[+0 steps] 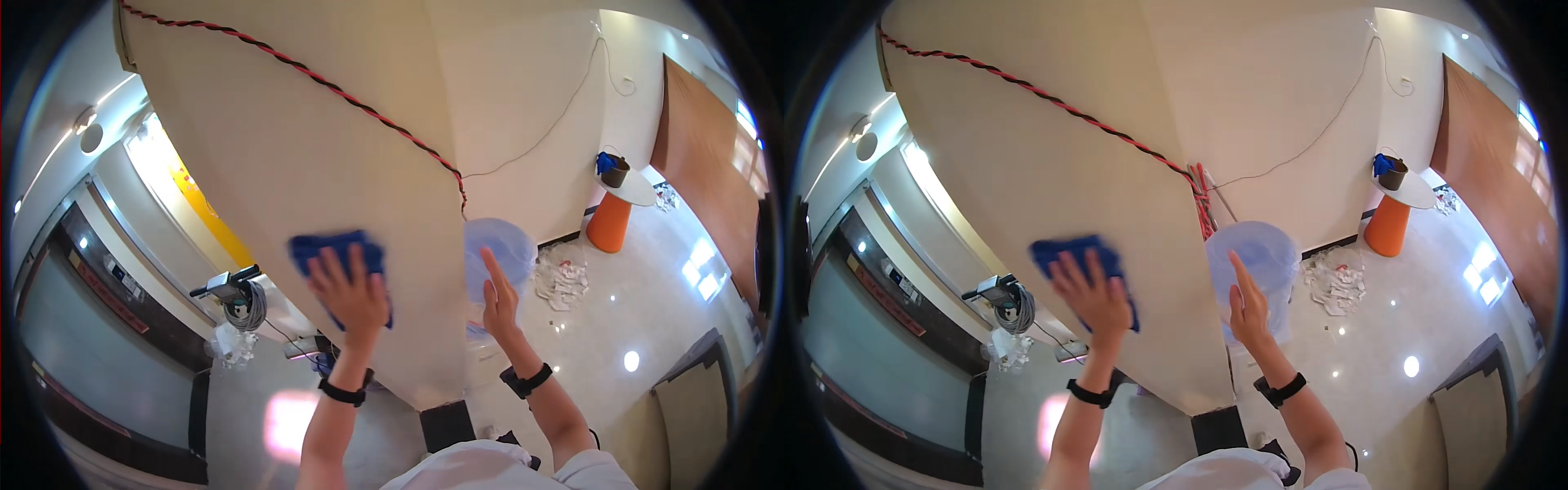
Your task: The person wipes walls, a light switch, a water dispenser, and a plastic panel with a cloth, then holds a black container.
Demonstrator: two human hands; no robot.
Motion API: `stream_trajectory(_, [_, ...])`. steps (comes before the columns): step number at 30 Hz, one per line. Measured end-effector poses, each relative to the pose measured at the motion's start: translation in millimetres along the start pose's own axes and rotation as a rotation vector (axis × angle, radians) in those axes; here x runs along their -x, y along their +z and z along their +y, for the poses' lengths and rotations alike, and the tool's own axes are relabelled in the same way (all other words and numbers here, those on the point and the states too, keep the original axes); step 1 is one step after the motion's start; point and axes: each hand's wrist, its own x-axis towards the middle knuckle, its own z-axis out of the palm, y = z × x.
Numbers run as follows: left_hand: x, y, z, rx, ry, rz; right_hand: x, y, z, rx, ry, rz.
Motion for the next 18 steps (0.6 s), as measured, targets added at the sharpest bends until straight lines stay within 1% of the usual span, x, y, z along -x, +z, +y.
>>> stream_trajectory(1, [1.3,-6.6,-11.1,-0.028,-0.024,-0.007,6.4,-2.7,5.4,0.005,0.004,0.001])
stream_trajectory(3, [29.9,-1.6,-22.0,0.007,-0.054,-0.011,23.4,-8.6,17.5,-0.004,0.068,0.027])
stream_trajectory(4, [54.8,3.1,-26.4,0.033,-0.089,-0.012,35.0,-14.4,20.1,-0.003,0.072,0.024])
stream_trajectory(6, [129.2,28.5,-20.4,0.008,-0.124,-0.003,46.3,-18.7,24.8,-0.075,0.157,0.061])
stream_trajectory(8, [159.0,42.5,-8.0,0.041,-0.098,-0.033,53.3,-20.8,25.6,-0.08,0.178,0.056])
stream_trajectory(10, [162.8,43.9,8.2,0.067,-0.083,-0.061,55.2,-20.0,26.7,-0.089,0.195,0.039])
stream_trajectory(12, [159.1,45.1,18.5,0.045,0.118,-0.19,54.7,-14.2,29.3,-0.094,0.211,0.021])
stream_trajectory(13, [148.7,42.8,23.2,0.041,0.115,-0.188,52.8,-9.7,29.5,-0.097,0.208,0.018])
stream_trajectory(15, [121.4,39.9,32.0,-0.001,0.262,-0.167,49.1,-0.3,29.2,-0.097,0.174,-0.001])
stream_trajectory(18, [71.0,22.4,35.2,0.044,0.294,-0.211,42.1,10.0,18.6,-0.125,0.176,-0.003])
